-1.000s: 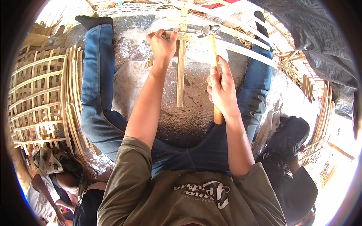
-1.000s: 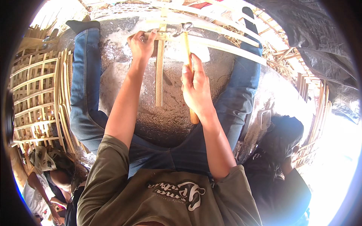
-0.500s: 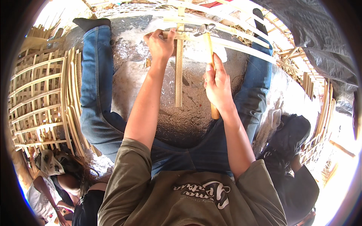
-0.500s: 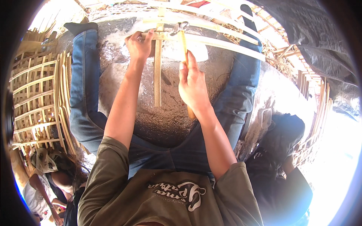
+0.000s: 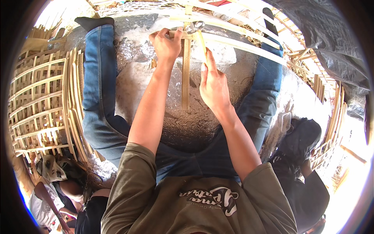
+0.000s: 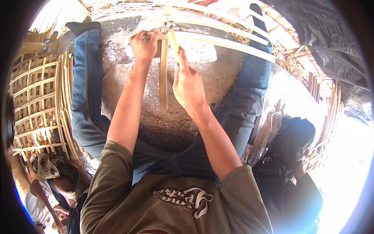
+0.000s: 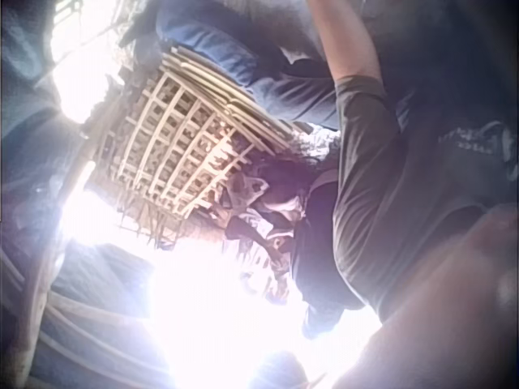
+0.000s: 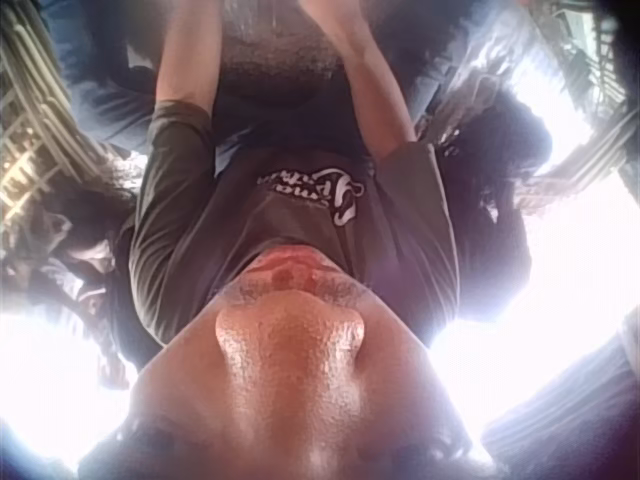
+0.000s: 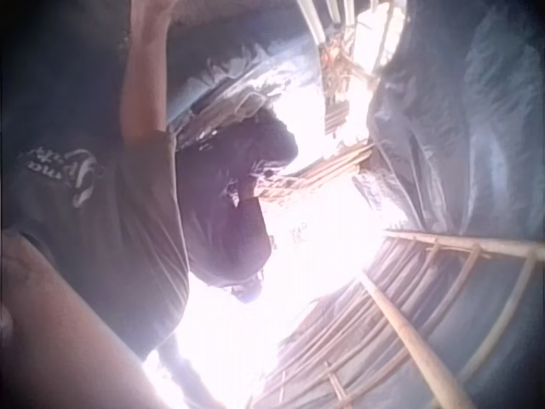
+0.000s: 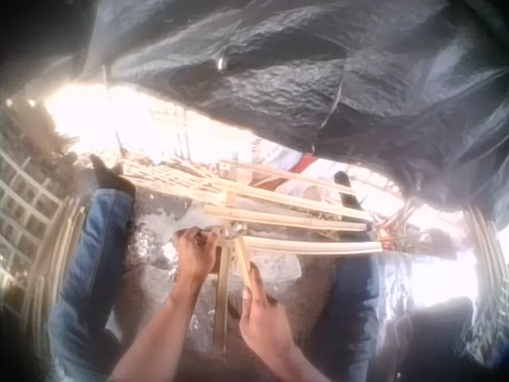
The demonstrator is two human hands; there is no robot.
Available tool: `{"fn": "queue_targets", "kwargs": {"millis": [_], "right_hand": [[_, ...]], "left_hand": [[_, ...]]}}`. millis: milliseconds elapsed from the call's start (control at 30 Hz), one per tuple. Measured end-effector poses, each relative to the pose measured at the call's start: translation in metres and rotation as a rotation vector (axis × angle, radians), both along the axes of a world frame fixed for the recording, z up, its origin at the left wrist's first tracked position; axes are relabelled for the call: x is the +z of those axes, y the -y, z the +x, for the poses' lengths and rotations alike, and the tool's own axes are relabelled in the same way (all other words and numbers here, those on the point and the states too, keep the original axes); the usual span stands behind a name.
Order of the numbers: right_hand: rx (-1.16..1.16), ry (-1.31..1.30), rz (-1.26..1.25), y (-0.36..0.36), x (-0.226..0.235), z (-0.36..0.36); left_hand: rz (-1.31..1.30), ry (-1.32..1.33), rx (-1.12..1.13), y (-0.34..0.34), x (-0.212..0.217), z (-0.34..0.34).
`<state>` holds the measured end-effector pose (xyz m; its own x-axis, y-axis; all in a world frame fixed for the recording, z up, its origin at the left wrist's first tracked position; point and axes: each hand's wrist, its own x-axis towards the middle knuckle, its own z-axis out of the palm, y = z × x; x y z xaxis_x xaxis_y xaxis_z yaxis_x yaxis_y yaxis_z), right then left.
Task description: The person sits on the ground and assembles a wooden frame by positioning thin wooden strips and securing them with a hammer and nails. The person repeatedly aligns the strips and hammers nails to fasten them together.
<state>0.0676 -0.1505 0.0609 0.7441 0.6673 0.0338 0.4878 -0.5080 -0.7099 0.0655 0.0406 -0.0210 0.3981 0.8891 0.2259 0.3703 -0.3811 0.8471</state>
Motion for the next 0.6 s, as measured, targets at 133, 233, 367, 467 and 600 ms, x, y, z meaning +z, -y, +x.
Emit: {"fn": "queue_targets", "kwargs": {"millis": [133, 233, 367, 467, 600], "right_hand": [[-0.039, -0.038, 0.056, -0.001, 0.015, -0.004], [-0.012, 0.068, 0.030, -0.004, 0.001, -0.001], [-0.014, 0.079, 0.052, -0.003, 0.003, -0.001], [-0.034, 0.135, 0.186, 0.002, 0.002, -0.003], [0.038, 0.113, -0.057, -0.001, 0.006, 0.000]], "left_hand": [[0.002, -0.010, -0.025, -0.002, 0.002, 0.000], [0.001, -0.010, -0.007, -0.002, -0.002, 0.001], [0.001, -0.028, -0.009, -0.003, -0.003, 0.003], [-0.047, -0.020, -0.015, -0.001, -0.003, 0.000], [0.058, -0.041, -0.017, -0.009, -0.009, 0.001]]}}
